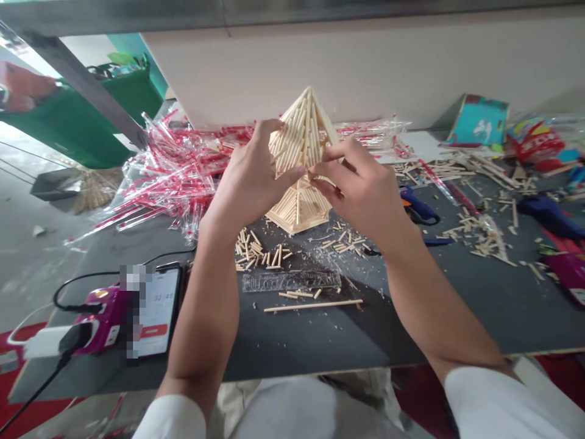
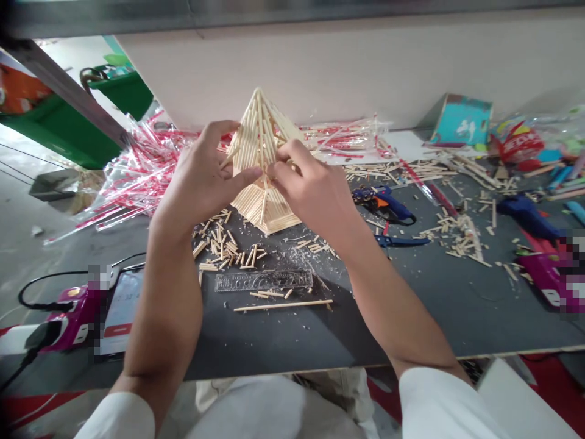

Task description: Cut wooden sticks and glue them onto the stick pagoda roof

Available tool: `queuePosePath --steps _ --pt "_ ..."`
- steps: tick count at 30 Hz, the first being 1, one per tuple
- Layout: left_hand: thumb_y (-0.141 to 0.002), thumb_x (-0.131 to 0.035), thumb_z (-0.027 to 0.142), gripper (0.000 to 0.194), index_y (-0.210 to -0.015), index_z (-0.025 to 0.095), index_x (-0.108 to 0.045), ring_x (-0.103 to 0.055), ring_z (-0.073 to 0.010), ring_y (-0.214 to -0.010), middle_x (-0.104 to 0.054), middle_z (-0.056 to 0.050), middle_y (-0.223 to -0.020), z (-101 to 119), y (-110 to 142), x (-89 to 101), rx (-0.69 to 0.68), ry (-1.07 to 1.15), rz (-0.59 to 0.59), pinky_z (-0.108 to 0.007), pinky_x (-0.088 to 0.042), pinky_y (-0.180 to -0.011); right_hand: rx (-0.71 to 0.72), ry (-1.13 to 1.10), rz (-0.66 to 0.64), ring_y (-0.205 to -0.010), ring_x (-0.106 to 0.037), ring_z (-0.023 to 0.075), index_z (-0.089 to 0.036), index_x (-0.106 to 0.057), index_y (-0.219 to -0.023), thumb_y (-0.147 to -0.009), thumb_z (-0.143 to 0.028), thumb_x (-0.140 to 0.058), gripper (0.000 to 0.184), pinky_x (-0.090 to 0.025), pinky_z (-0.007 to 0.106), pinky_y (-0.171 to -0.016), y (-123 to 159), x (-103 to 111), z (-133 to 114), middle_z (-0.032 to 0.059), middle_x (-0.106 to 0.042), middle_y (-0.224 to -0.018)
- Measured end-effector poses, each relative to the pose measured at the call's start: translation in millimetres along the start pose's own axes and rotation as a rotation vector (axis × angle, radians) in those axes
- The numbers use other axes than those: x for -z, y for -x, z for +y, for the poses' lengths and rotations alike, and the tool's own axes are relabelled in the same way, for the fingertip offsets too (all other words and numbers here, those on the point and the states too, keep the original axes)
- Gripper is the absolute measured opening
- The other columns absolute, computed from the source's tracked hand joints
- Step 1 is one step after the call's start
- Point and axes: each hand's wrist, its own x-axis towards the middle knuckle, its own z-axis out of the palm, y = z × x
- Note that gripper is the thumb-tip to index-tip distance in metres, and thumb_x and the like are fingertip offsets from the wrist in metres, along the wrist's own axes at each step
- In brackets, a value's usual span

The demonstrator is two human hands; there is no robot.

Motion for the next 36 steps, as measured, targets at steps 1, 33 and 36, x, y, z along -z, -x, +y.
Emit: queuePosePath --steps 1,33,36 --pt "-0.095 -0.069 0.042 0.060 -0.145 0.024 -0.040 -0.061 -0.0208 -0.073 -0.052 0.002 -0.070 1 0 0.4 0.001 -0.001 -0.006 -0.035 -0.048 -0.071 0.003 0.003 0.002 -0.078 -0.064 0.0127 -0.019 -0.071 -0.100 -0.105 -0.033 -0.049 0.026 -0.051 0.028 -0.066 0 0 0 0.0060 -0.070 -0.110" --pt "-0.093 -0.060 0.044 0.082 -0.161 0.017 -0.023 -0.066 -0.0342 -0.099 -0.071 -0.014 -0.104 18 5 -0.3 0.059 -0.165 -0.108 -0.050 -0.053 -0.086 -0.136 -0.165 -0.120 -0.091 -0.067 0.0218 -0.020 -0.066 -0.118 -0.100 -0.034 -0.057 0.025 -0.054 0.039 -0.081 0 12 13 0.0112 -0.065 -0.122" --pt "-0.094 -0.057 0.044 0.081 -0.161 0.014 -0.021 -0.066 -0.0356 -0.099 -0.071 -0.016 -0.102 20 5 -3.1 0.071 -0.170 -0.113 -0.050 -0.053 -0.087 -0.142 -0.170 -0.095 -0.095 -0.068 0.0236 -0.020 -0.060 -0.128 -0.100 -0.044 -0.058 0.037 -0.055 0.039 -0.080 0 7 12 0.0131 -0.061 -0.129"
